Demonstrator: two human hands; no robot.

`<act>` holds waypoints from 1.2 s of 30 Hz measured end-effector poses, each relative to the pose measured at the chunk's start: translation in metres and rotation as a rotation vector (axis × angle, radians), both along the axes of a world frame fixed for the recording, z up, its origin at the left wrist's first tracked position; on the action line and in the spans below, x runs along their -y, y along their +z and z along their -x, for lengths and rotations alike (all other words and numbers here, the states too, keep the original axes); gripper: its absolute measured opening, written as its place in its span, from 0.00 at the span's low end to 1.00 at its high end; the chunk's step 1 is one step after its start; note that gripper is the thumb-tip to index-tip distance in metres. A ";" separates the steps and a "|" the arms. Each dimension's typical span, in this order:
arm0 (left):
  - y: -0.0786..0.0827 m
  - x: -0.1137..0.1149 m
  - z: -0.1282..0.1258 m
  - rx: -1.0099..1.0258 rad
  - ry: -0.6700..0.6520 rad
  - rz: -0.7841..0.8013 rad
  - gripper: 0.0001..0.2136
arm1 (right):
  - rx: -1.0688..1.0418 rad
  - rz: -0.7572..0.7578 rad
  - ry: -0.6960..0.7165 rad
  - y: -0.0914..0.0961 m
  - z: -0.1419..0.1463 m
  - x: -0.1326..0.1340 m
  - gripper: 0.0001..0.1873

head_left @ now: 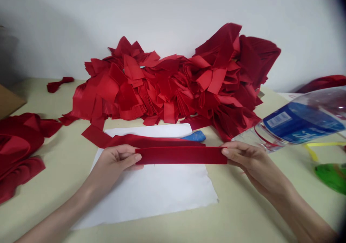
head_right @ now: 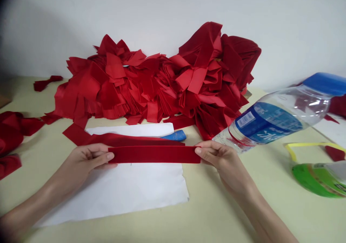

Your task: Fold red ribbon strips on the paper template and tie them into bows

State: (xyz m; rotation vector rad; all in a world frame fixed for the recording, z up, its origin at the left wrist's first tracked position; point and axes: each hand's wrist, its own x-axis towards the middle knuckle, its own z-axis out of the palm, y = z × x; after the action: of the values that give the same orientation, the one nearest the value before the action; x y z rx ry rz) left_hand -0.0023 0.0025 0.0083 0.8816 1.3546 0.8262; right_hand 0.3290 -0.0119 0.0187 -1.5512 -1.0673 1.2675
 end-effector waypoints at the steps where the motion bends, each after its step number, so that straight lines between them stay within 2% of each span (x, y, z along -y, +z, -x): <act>1: 0.000 0.000 0.000 0.010 -0.016 -0.014 0.08 | 0.006 -0.009 -0.001 0.001 0.000 0.000 0.14; 5: 0.001 0.002 -0.001 0.015 -0.038 -0.020 0.06 | 0.022 -0.049 0.029 0.003 0.004 0.000 0.13; 8: 0.004 0.001 0.000 -0.021 -0.053 0.001 0.07 | 0.048 -0.089 0.038 0.003 0.008 0.001 0.16; 14: 0.009 -0.002 0.006 -0.105 -0.192 -0.042 0.08 | 0.206 -0.195 0.054 0.004 0.015 0.006 0.16; 16: 0.009 -0.003 0.008 -0.131 -0.199 -0.035 0.09 | 0.254 -0.226 0.054 0.004 0.019 0.008 0.15; 18: 0.008 -0.004 0.010 -0.141 -0.178 -0.029 0.08 | 0.348 -0.211 0.076 0.003 0.022 0.010 0.14; 21: 0.006 -0.005 0.014 -0.155 -0.151 -0.020 0.08 | 0.596 -0.224 0.101 0.001 0.024 0.011 0.12; 23: 0.005 -0.006 0.017 -0.169 -0.159 -0.021 0.08 | 0.685 -0.248 0.170 0.001 0.023 0.011 0.11; 27: 0.006 -0.008 0.019 -0.181 -0.213 -0.013 0.09 | 0.556 -0.081 0.547 0.008 0.012 0.009 0.09; 28: 0.007 -0.008 0.018 -0.190 -0.231 -0.017 0.09 | 0.541 -0.063 0.559 0.011 0.009 0.008 0.10; 32: 0.009 -0.002 0.009 -0.262 -0.284 -0.088 0.09 | 0.601 -0.190 0.337 0.021 0.017 0.008 0.14; 33: 0.011 0.001 0.005 -0.268 -0.297 -0.103 0.09 | 0.610 -0.237 0.334 0.023 0.025 0.008 0.14; 36: 0.016 0.012 -0.006 -0.209 -0.351 -0.119 0.07 | 0.570 -0.376 0.515 0.029 0.061 0.011 0.09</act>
State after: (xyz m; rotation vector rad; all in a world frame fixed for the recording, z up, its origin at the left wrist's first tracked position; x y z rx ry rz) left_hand 0.0040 -0.0093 0.0239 1.2857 1.2872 0.5570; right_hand 0.2682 -0.0227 0.0478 -1.4142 -2.0432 0.8629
